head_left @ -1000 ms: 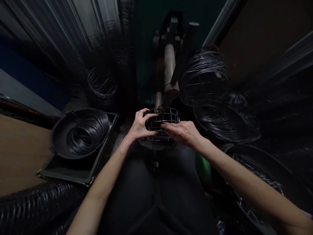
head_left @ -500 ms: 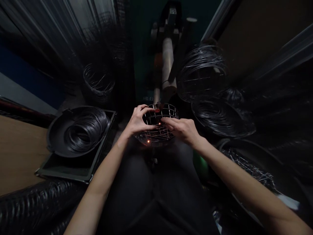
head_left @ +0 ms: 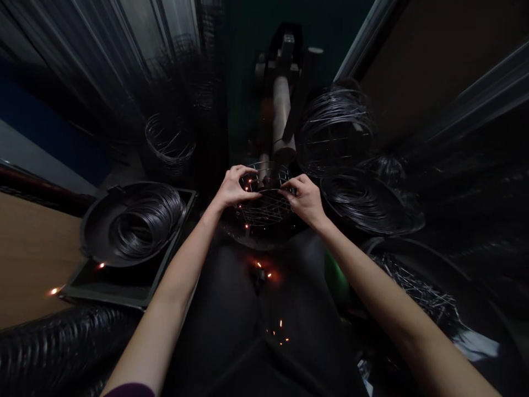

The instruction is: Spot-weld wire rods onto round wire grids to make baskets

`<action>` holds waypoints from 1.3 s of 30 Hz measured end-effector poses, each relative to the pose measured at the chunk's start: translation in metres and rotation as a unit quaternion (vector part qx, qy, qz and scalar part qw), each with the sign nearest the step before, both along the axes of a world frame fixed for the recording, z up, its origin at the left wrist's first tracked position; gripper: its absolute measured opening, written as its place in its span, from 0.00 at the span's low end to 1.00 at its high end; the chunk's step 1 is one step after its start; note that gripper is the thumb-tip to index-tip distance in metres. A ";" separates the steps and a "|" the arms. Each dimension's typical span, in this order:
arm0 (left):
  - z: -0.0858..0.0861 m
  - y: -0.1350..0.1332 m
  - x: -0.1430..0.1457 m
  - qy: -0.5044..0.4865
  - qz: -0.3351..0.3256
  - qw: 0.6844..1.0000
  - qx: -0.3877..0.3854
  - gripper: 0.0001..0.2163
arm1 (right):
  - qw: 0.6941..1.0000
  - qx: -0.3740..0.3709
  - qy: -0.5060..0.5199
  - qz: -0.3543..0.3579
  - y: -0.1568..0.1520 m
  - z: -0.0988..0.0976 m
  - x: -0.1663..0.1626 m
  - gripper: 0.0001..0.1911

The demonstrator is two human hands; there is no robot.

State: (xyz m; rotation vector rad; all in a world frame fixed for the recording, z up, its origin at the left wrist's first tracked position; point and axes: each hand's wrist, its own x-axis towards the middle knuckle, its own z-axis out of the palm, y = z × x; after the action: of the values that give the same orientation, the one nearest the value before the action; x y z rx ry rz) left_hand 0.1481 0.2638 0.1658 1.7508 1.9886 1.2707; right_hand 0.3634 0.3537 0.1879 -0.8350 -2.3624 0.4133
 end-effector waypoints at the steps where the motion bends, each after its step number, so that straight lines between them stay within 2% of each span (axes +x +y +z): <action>1: 0.002 0.004 -0.002 0.000 0.001 1.000 -0.003 0.30 | 1.000 -0.010 -0.002 -0.011 0.003 0.001 -0.004 0.06; 4: 0.004 0.010 -0.007 0.004 -0.014 1.000 0.003 0.31 | 0.998 -0.029 -0.013 -0.050 0.005 0.006 -0.008 0.08; 6: -0.006 0.006 -0.011 -0.014 -0.014 0.999 0.026 0.38 | 0.996 -0.040 0.005 -0.073 -0.002 0.011 0.006 0.12; 9: -0.041 -0.011 -0.019 -0.086 -0.007 0.995 0.048 0.53 | 0.994 -0.091 0.032 -0.059 -0.026 0.015 0.047 0.20; 11: -0.071 -0.023 -0.024 -0.148 -0.021 0.988 0.029 0.59 | 0.991 -0.124 0.003 -0.042 -0.047 0.013 0.080 0.24; 14: -0.104 -0.034 -0.029 -0.222 -0.029 0.975 -0.001 0.61 | 0.977 -0.197 -0.086 -0.006 -0.077 -0.007 0.119 0.24; 16: -0.111 -0.035 -0.029 -0.241 -0.027 0.970 0.000 0.61 | 0.954 -0.263 -0.140 0.029 -0.092 -0.029 0.137 0.22; 20: -0.107 -0.034 -0.019 -0.237 -0.020 0.971 0.029 0.64 | 0.930 -0.306 -0.185 0.082 -0.101 -0.072 0.163 0.15; 22: -0.104 -0.037 -0.012 -0.261 0.009 0.964 0.045 0.62 | 0.922 -0.328 -0.178 0.101 -0.097 -0.081 0.171 0.14; 24: -0.102 -0.041 -0.006 -0.296 0.037 0.953 0.058 0.58 | 0.908 -0.376 -0.160 0.093 -0.090 -0.078 0.170 0.15; 26: -0.100 -0.050 -0.005 -0.302 0.052 0.949 0.071 0.56 | 0.901 -0.409 -0.128 0.063 -0.084 -0.062 0.158 0.19; 29: -0.089 -0.071 -0.009 -0.233 0.035 0.967 0.097 0.51 | 0.915 -0.400 -0.044 0.039 -0.082 -0.019 0.121 0.27; 31: -0.076 -0.085 -0.010 -0.162 0.003 0.980 0.118 0.47 | 0.916 -0.396 -0.003 0.068 -0.082 0.013 0.090 0.25; 33: -0.060 -0.095 -0.007 -0.083 -0.038 0.989 0.119 0.42 | 0.905 -0.411 -0.009 0.105 -0.080 0.038 0.058 0.21; 35: -0.045 -0.101 0.003 -0.006 -0.076 0.992 0.097 0.38 | 0.889 -0.437 -0.049 0.128 -0.076 0.052 0.030 0.20; 37: -0.032 -0.102 0.014 0.054 -0.098 0.992 0.067 0.36 | 0.879 -0.450 -0.095 0.125 -0.071 0.054 0.011 0.20; 39: -0.024 -0.099 0.024 0.096 -0.099 0.990 0.039 0.35 | 0.896 -0.412 -0.122 0.110 -0.070 0.051 0.004 0.19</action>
State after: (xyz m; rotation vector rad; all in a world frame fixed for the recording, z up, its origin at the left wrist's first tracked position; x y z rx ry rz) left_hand 0.1718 0.1646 0.1416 2.1208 1.8221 1.1705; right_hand 0.3678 0.2839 0.2385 -1.0134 -2.5061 1.5587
